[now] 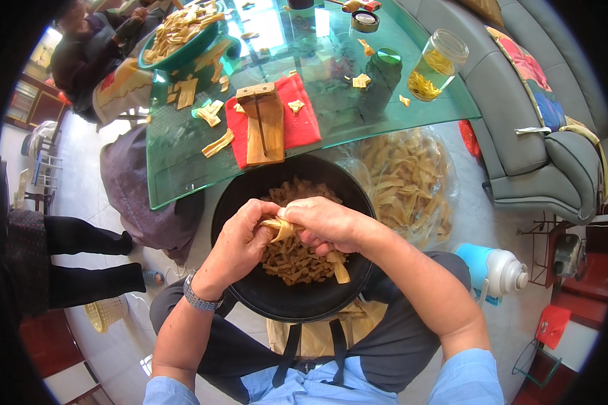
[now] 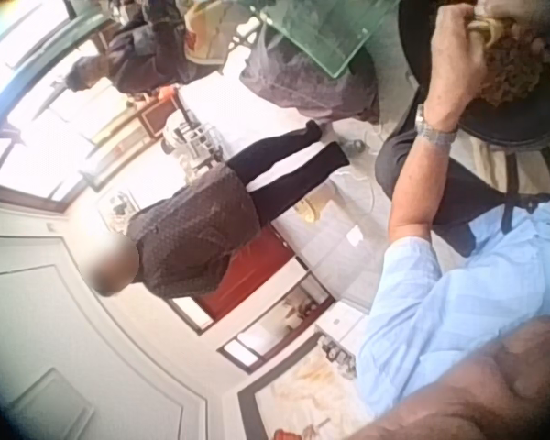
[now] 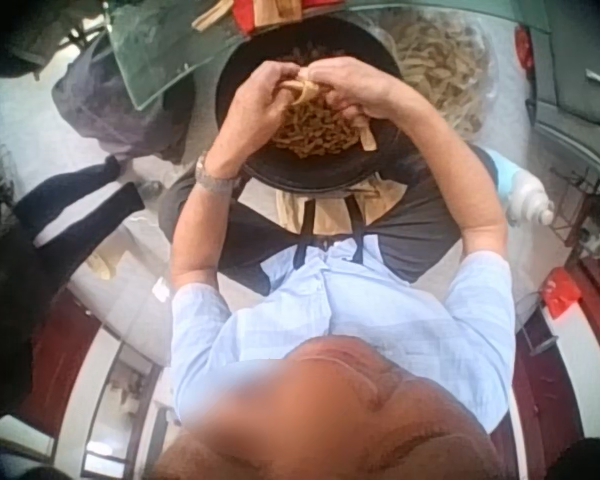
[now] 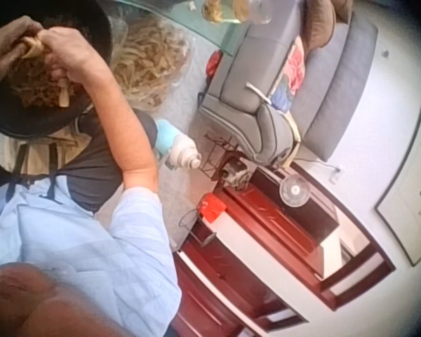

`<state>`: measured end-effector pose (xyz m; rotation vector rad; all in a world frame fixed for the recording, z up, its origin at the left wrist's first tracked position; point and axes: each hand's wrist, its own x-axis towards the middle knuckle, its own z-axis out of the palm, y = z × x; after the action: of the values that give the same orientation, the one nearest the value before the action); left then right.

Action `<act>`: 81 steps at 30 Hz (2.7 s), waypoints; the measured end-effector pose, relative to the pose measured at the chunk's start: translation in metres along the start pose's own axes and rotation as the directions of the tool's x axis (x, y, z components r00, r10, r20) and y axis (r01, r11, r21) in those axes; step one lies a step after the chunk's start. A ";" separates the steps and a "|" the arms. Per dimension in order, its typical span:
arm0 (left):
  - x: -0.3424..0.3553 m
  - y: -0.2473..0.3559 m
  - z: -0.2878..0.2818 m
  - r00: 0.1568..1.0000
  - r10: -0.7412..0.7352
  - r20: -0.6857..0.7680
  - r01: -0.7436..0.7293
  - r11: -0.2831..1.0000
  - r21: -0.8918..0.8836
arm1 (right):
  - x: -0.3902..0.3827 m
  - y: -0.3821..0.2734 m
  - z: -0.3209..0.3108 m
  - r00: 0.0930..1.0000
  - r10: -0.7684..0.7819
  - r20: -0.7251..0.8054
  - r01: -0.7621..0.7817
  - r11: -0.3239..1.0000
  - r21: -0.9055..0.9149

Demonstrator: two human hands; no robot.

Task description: The person sits on the floor and tears long strips of dried food by hand into smaller pieces, placing them into a black bowl on their lap. Another person is seated across the table doing the same task.

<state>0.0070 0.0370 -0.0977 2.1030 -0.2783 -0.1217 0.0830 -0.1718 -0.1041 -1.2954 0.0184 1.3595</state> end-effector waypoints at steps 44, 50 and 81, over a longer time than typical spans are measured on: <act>0.009 0.005 -0.040 0.911 -0.395 -0.115 0.114 0.510 -0.853 | -0.015 -0.015 0.015 0.733 -0.668 -0.128 0.511 0.664 -0.546; 0.008 0.012 -0.040 0.982 -0.104 -0.159 0.101 0.995 -0.023 | -0.012 -0.010 0.021 0.681 -0.722 -0.124 0.529 0.602 -0.598; -0.007 0.024 -0.032 0.773 -0.333 0.540 0.455 0.884 -0.105 | -0.028 0.002 0.009 0.775 -0.583 0.243 0.582 0.510 -0.634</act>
<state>0.0030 0.0531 -0.0607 1.8327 -0.1124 -0.9378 0.0675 -0.1858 -0.0832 -1.6931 -0.9456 0.7522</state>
